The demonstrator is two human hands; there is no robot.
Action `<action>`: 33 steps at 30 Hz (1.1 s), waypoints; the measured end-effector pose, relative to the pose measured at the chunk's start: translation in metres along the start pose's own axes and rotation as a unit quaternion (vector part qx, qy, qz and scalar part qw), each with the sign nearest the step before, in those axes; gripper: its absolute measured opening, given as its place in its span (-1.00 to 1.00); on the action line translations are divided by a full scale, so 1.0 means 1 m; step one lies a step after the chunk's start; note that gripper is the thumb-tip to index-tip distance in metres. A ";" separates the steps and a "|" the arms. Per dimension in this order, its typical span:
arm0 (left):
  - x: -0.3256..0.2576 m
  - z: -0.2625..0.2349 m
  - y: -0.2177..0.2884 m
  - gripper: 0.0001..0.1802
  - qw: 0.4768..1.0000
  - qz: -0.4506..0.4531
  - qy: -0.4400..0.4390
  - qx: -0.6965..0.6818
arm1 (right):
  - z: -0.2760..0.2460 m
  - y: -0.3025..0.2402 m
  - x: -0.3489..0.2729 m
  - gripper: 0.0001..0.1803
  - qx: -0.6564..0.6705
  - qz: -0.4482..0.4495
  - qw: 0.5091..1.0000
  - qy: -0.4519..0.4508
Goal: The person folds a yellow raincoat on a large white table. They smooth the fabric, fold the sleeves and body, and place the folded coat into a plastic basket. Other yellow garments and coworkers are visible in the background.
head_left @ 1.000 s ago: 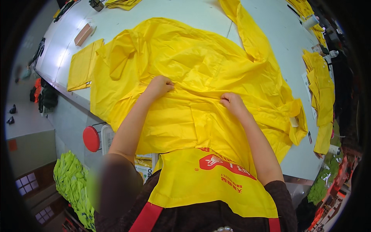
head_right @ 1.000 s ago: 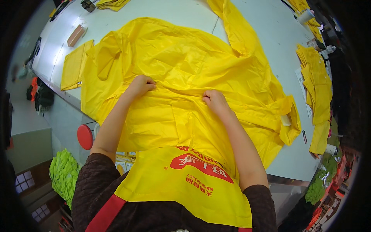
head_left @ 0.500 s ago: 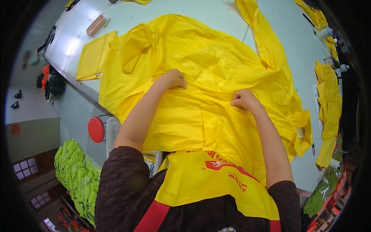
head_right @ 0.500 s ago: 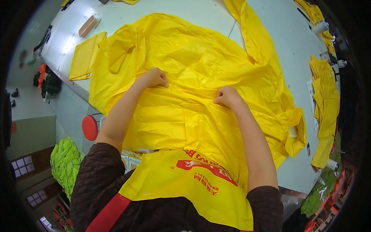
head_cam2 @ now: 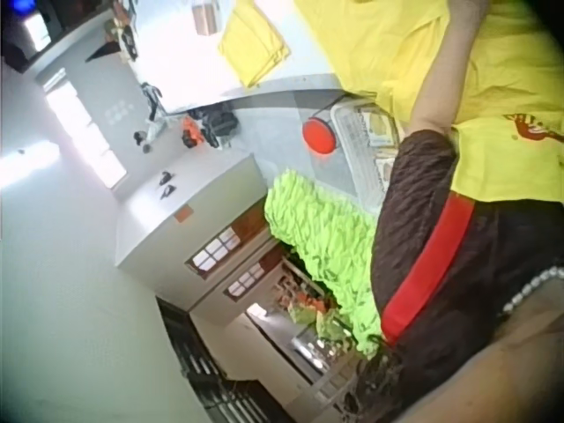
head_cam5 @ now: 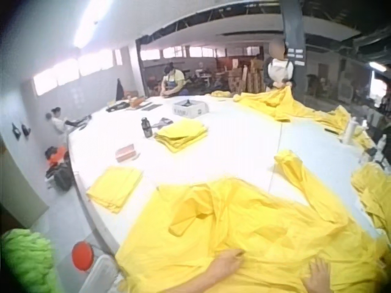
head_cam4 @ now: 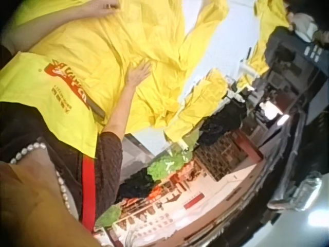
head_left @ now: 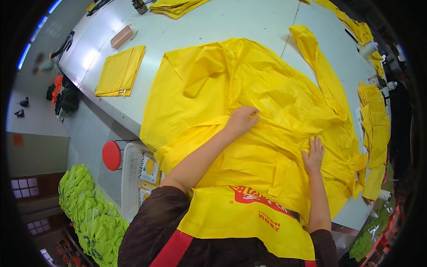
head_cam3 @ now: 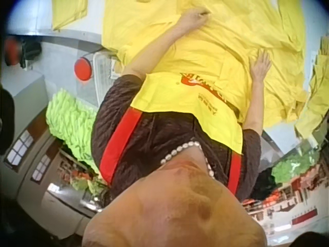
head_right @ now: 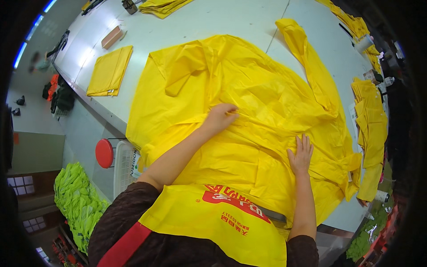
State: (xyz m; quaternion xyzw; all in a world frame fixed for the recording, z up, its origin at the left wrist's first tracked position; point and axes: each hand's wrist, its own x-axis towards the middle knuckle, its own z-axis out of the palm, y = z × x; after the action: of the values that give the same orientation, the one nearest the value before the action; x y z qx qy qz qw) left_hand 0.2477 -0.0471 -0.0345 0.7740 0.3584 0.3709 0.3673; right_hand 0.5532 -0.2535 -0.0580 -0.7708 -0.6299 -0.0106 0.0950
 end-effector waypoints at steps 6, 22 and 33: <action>0.032 -0.109 -0.075 -0.33 0.851 -0.181 0.336 0.362 | -0.012 0.020 -0.010 -0.39 0.014 0.004 1.000 0.010; 0.001 -0.372 -0.261 -0.51 0.858 -0.397 0.325 0.001 | -0.011 0.022 -0.007 -0.43 0.007 0.019 1.000 0.003; -0.106 -0.169 -0.075 -0.48 0.808 -0.410 0.241 -0.348 | -0.025 -0.168 0.114 -0.69 0.289 -0.155 0.940 0.091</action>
State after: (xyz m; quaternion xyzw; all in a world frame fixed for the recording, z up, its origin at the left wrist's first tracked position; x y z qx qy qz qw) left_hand 0.0354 -0.0480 -0.0529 0.2610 0.5661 0.4603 0.6321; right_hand 0.4160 -0.1155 0.0044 -0.5990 -0.7060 0.0866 0.3678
